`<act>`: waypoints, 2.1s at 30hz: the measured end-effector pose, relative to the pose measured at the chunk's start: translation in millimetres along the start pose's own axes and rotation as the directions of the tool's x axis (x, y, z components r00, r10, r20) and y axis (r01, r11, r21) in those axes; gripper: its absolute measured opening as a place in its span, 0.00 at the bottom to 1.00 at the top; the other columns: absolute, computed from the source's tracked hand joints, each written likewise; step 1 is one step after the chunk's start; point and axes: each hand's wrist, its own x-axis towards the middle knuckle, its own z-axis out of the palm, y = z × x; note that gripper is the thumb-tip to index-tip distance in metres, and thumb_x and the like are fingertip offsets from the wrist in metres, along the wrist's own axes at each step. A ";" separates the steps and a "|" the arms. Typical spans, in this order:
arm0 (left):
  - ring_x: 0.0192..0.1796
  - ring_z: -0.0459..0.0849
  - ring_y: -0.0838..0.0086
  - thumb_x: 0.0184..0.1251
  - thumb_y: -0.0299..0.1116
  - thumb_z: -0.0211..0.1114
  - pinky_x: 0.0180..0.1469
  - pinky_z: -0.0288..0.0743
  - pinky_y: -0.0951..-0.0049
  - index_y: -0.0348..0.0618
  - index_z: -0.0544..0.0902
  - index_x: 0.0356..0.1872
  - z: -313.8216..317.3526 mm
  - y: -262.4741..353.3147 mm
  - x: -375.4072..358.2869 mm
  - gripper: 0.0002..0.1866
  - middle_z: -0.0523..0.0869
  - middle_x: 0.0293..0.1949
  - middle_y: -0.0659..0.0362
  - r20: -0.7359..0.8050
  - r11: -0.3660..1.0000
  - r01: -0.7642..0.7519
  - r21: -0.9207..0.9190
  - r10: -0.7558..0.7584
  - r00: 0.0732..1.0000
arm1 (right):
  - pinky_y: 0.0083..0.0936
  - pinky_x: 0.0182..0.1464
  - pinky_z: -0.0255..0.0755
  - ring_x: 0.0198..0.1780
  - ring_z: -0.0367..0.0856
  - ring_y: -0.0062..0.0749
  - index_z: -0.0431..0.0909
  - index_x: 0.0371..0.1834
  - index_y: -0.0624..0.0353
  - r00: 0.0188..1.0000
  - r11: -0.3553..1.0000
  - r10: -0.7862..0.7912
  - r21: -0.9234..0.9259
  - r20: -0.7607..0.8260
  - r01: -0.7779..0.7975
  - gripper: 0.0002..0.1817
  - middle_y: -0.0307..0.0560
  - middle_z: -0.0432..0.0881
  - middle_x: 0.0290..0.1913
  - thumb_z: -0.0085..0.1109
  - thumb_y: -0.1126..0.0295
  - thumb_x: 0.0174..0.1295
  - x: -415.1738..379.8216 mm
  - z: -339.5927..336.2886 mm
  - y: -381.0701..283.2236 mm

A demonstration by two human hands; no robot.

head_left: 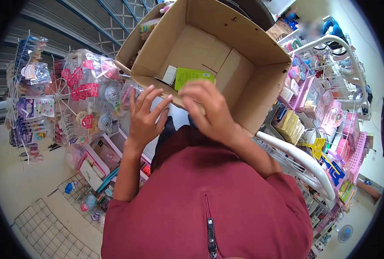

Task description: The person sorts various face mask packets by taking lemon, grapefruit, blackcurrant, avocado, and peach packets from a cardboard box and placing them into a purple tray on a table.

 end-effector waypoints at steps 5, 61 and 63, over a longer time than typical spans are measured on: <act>0.71 0.75 0.61 0.64 0.29 0.70 0.71 0.64 0.50 0.55 0.86 0.61 -4.8 -18.8 -4.3 0.23 0.82 0.64 0.59 0.011 0.988 -0.080 -0.132 0.082 0.997 | 0.47 0.56 0.78 0.61 0.82 0.45 0.84 0.51 0.58 0.633 0.679 0.564 -0.734 0.530 0.009 0.17 0.53 0.82 0.57 0.69 0.66 0.60 49.7 49.2 91.0; 0.66 0.78 0.68 0.67 0.22 0.69 0.66 0.73 0.68 0.31 0.76 0.64 -54.5 -63.4 1.0 0.24 0.80 0.63 0.50 0.334 -0.029 0.334 -0.942 -0.149 0.931 | 0.22 0.48 0.81 0.46 0.86 0.17 0.82 0.51 0.66 0.752 0.657 0.654 0.434 0.078 -0.616 0.11 0.40 0.88 0.45 0.60 0.71 0.72 53.0 -13.3 -2.9; 0.72 0.73 0.65 0.66 0.23 0.69 0.69 0.69 0.65 0.31 0.81 0.59 -51.2 -58.6 11.1 0.20 0.74 0.67 0.48 0.373 -0.027 0.373 -0.928 -0.101 0.922 | 0.18 0.49 0.80 0.47 0.85 0.16 0.82 0.52 0.63 0.743 0.587 0.666 0.566 0.070 -0.579 0.10 0.40 0.88 0.47 0.63 0.70 0.74 36.6 -3.8 -31.9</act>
